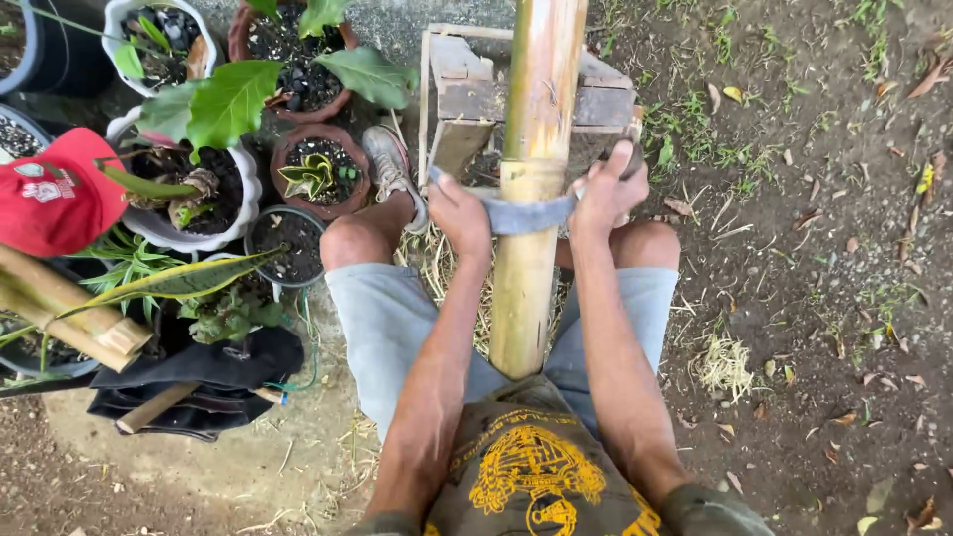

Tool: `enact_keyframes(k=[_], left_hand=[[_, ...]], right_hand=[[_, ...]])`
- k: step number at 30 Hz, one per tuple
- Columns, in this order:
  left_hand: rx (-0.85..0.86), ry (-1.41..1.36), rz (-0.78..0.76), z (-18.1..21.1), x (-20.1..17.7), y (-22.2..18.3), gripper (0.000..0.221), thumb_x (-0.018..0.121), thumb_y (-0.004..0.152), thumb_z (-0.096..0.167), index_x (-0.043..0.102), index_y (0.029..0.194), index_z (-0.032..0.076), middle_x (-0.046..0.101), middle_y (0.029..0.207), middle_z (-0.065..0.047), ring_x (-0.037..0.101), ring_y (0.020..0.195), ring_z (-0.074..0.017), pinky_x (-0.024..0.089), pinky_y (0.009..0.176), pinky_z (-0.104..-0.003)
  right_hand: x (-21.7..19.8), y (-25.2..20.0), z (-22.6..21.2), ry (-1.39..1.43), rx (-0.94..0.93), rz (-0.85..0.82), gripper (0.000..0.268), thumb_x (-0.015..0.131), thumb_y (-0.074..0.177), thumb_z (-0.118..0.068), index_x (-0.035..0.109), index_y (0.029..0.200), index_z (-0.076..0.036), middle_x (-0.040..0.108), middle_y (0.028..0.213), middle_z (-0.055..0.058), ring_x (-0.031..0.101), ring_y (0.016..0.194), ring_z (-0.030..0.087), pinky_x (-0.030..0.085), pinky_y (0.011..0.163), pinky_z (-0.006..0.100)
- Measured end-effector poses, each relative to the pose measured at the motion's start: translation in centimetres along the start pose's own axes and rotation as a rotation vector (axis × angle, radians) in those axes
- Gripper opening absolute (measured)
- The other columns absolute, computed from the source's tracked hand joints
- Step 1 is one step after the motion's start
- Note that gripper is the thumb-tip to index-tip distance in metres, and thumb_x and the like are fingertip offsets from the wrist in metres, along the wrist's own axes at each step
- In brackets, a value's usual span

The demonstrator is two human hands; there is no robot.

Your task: Shaving the outer layer and nodes of a bamboo stalk using a sickle.

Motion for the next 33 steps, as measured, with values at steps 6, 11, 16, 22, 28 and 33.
enact_keyframes(k=[6,11,16,22,28,33], left_hand=[[-0.148,-0.513,-0.48,-3.8,-4.0,-4.6,0.035,0.059,0.109,0.03,0.055,0.114,-0.004,0.061,0.096,-0.01,0.057,0.086,-0.0228,0.049,0.078,-0.043],[-0.212,-0.428,-1.045,-4.6,-7.3,-8.0,0.073,0.082,0.082,0.022,0.045,0.142,0.002,0.065,0.125,-0.011,0.064,0.114,-0.0219,0.05,0.102,-0.038],[-0.63,-0.605,-1.207,-7.1,-7.2,-10.0,0.059,0.083,0.081,0.019,0.062,0.13,-0.005,0.073,0.112,-0.016,0.071,0.099,-0.0255,0.058,0.091,-0.041],[-0.494,-0.488,-1.06,-2.0,-7.8,-10.5,0.045,0.085,0.078,0.013,0.07,0.117,-0.003,0.075,0.105,-0.012,0.072,0.09,-0.0189,0.061,0.081,-0.033],[-0.268,-0.097,-0.742,-1.6,-7.6,-10.6,0.054,0.093,0.067,0.013,0.064,0.11,-0.004,0.078,0.099,-0.012,0.075,0.085,-0.0166,0.063,0.077,-0.031],[-0.322,-0.262,-0.836,0.0,-7.7,-10.8,0.056,0.09,0.07,0.016,0.063,0.115,-0.004,0.077,0.1,-0.012,0.075,0.084,-0.0172,0.063,0.076,-0.032]], right_hand=[[-4.9,1.4,2.0,0.146,0.106,0.023,0.027,0.057,0.101,-0.03,0.052,0.093,-0.005,0.05,0.056,0.005,0.046,0.036,0.016,0.041,0.03,0.034],[-7.5,6.1,-0.3,0.401,0.245,0.087,0.029,0.054,0.103,-0.035,0.051,0.093,-0.008,0.047,0.058,0.001,0.045,0.042,0.016,0.042,0.036,0.032],[-3.7,13.3,-1.4,0.528,0.248,0.136,0.034,0.055,0.104,-0.037,0.054,0.086,-0.008,0.05,0.06,0.002,0.046,0.049,0.016,0.043,0.043,0.034],[1.6,14.8,-6.4,0.544,0.199,0.047,0.042,0.053,0.105,-0.041,0.053,0.078,-0.01,0.049,0.061,0.003,0.046,0.048,0.017,0.041,0.045,0.036],[0.0,12.5,-2.9,0.541,0.315,-0.043,0.042,0.05,0.103,-0.046,0.05,0.083,-0.009,0.047,0.057,0.002,0.047,0.045,0.018,0.043,0.042,0.037],[-4.3,6.7,1.3,0.435,0.331,-0.01,0.031,0.053,0.106,-0.04,0.051,0.096,-0.011,0.05,0.063,0.003,0.047,0.046,0.017,0.043,0.042,0.037]])
Point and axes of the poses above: each hand's wrist, its own y-axis towards the middle knuckle, its own x-axis out of the palm, z = x × y, the point moved 2 cm from there along y, towards the middle knuckle
